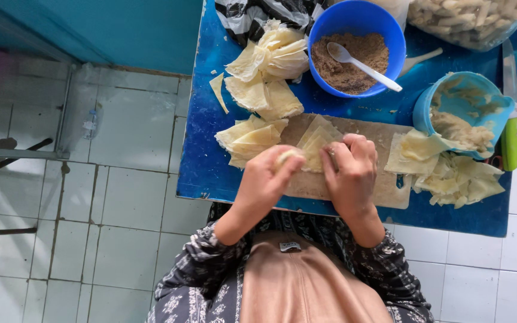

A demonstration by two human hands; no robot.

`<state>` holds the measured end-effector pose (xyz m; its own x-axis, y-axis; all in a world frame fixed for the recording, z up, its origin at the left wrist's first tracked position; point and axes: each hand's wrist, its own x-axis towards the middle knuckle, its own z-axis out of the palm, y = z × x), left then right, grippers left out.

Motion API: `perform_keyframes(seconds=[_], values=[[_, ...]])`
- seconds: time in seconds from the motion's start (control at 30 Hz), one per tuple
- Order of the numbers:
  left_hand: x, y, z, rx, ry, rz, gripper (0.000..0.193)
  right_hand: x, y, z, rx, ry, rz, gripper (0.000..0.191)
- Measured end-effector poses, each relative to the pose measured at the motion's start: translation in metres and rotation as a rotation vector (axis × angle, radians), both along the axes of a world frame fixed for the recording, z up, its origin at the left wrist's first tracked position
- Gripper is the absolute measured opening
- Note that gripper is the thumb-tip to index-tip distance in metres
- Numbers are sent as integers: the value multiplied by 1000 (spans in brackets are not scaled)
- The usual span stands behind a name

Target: The person sits at a low blue table folding thin square pastry wrappers. They pinch a filling from a bowl by hand or with a spoon, place it on a wrapper, and fold and press the wrapper into a filled parcel, setting finished parcels with a pile of completed ones.

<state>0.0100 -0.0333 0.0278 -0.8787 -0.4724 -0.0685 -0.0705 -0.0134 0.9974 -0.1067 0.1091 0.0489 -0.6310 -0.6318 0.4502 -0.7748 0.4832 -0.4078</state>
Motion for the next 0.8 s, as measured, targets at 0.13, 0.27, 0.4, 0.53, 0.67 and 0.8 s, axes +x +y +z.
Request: perform_keyframes(seconds=[0.13,0.27,0.4,0.53,0.67,0.8], values=[[6,-6,1,1027,292,-121,54,13,1,16,-146,-47,-9,14],[4,8,8,1175,338,-206,58,33,-3,24,-280,-397,146,19],[2,16,14,1118,313,-265,57,35,-4,16,-299,-435,174,19],[3,19,13,1097,272,-240,54,27,16,1,-570,-933,209,11],[0,19,2,1175,244,-53,42,14,31,-18,-1007,-1324,258,13],[5,24,-8,1103,122,-67,39,13,38,-29,-1187,-1445,332,15]])
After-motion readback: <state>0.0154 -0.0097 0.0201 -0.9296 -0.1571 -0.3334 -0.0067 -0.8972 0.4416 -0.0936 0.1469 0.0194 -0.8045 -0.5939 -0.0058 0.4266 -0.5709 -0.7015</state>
